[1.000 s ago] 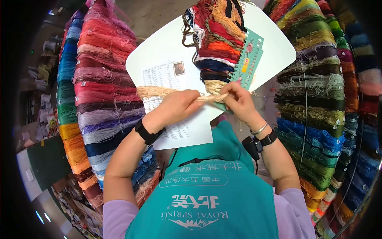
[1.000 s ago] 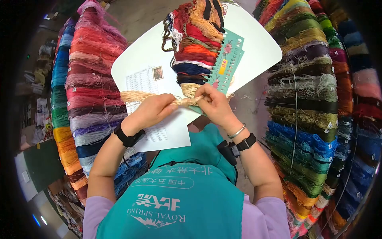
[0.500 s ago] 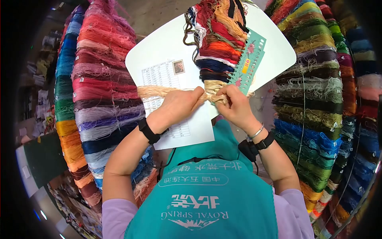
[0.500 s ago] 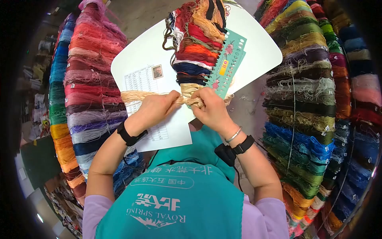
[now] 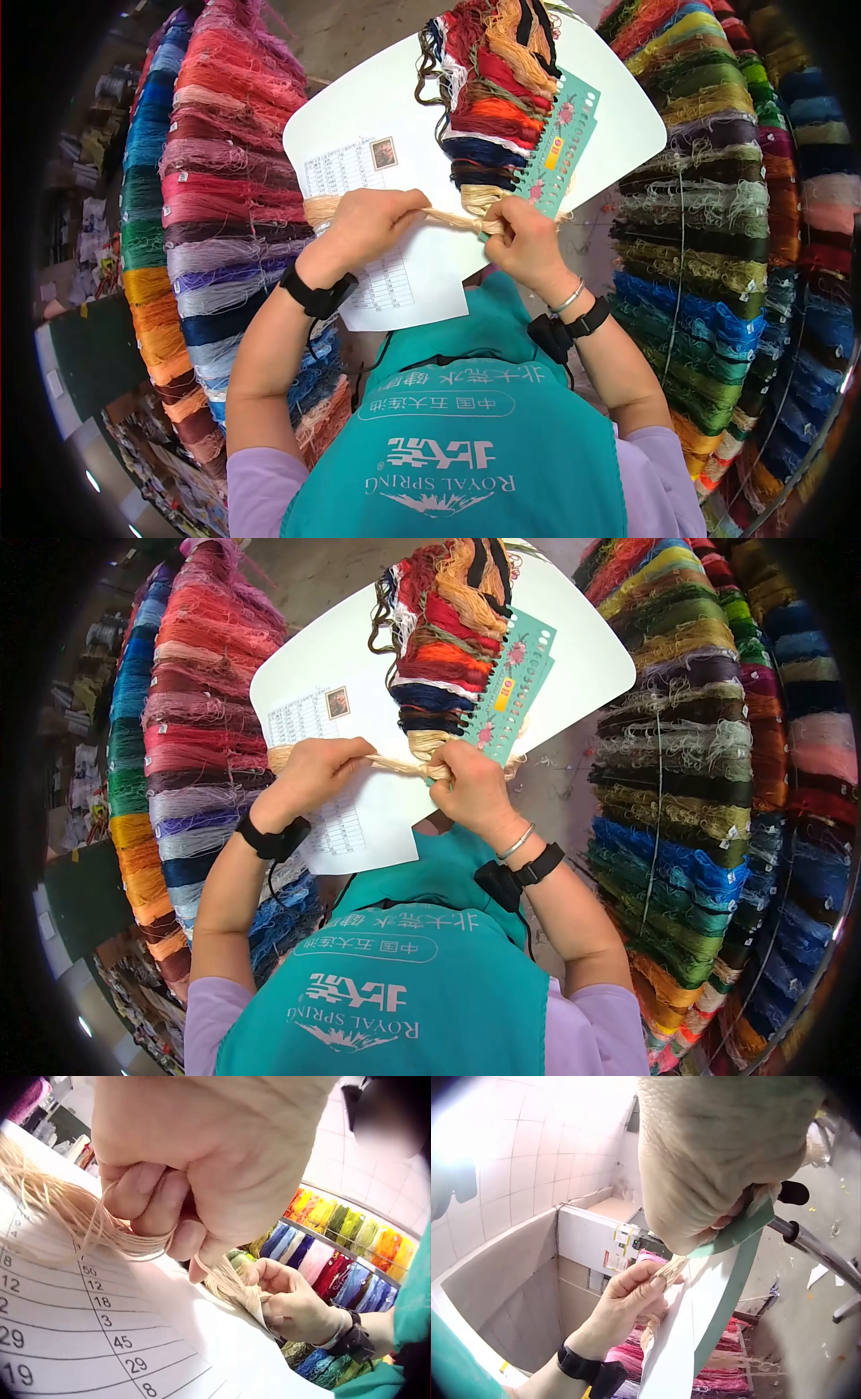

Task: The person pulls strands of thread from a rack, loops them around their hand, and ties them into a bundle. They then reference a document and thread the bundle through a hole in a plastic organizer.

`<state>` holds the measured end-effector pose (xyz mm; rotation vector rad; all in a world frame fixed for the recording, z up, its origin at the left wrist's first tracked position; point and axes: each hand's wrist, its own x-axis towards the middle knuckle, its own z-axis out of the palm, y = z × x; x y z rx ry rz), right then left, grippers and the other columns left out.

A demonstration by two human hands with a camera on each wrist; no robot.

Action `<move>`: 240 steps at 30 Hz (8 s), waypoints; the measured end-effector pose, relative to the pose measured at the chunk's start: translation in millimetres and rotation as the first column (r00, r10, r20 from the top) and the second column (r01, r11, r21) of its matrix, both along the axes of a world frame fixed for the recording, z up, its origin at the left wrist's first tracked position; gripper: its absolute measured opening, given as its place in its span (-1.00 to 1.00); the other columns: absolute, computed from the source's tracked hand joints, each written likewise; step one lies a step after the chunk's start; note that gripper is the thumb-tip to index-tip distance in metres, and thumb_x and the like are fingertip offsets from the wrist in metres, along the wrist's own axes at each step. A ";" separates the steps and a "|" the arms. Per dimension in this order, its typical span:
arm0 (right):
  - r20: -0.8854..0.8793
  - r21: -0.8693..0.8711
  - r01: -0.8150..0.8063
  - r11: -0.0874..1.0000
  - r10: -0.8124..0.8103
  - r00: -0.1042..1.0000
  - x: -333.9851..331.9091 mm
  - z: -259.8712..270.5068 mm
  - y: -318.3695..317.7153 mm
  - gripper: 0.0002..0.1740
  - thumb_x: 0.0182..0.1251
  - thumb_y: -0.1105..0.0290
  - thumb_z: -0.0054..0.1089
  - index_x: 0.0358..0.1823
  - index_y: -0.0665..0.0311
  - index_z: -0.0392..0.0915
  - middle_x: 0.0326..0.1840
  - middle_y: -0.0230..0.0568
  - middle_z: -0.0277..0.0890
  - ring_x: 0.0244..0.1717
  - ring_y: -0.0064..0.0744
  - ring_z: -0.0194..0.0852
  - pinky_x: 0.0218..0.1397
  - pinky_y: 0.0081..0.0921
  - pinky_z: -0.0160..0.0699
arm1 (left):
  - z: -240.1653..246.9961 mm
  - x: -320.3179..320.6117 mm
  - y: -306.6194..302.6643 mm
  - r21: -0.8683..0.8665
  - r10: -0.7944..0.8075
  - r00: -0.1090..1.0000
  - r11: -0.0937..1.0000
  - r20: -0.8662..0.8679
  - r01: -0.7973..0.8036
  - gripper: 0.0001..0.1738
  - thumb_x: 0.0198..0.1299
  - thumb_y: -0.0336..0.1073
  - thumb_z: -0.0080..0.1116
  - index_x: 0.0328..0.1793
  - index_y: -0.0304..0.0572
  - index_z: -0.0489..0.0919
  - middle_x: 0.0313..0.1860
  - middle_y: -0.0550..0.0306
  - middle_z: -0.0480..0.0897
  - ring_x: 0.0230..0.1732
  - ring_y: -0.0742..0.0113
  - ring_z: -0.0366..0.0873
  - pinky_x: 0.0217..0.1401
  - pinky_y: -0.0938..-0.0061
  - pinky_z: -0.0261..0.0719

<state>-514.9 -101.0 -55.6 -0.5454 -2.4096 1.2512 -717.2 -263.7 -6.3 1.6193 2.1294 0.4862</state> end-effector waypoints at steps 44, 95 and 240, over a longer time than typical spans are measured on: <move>-0.006 0.071 -0.053 0.996 0.054 0.999 0.7 -4.0 2.5 -0.76 -0.01 0.60 0.17 -0.24 0.28 0.49 -0.33 -0.08 0.53 -0.27 0.00 0.60 -0.24 -0.18 0.60 | -9.3 21.4 33.0 0.012 -0.096 0.981 0.995 0.168 0.095 -0.80 0.25 -0.17 0.24 -0.11 -0.08 0.62 -0.43 -0.03 0.65 -0.36 -0.10 0.63 -0.30 0.16 0.53; 0.065 0.499 -0.391 0.773 0.416 0.907 -27.7 25.6 -50.1 -0.52 0.03 0.23 0.45 0.01 0.17 0.59 0.05 -0.26 0.55 0.07 -0.27 0.52 0.03 -0.32 0.53 | -35.2 -19.0 50.9 -0.047 0.163 0.466 0.967 0.870 -0.251 -0.81 0.45 -0.33 0.05 0.08 -0.20 0.57 -0.19 0.34 0.59 -0.29 0.70 0.48 -0.27 0.72 0.47; -0.121 -0.766 0.578 -0.281 -0.821 -0.559 853.9 70.8 -39.4 -0.95 0.33 0.53 0.22 -0.22 0.26 0.59 -0.29 -0.18 0.73 -0.65 -0.71 0.26 -0.61 -0.72 0.15 | 43.2 991.7 308.6 0.472 -0.936 -0.317 -0.352 -0.154 0.809 -0.51 0.41 -0.40 -0.10 0.46 -0.21 0.41 0.45 -0.14 0.43 0.44 -0.10 0.38 0.49 0.22 0.34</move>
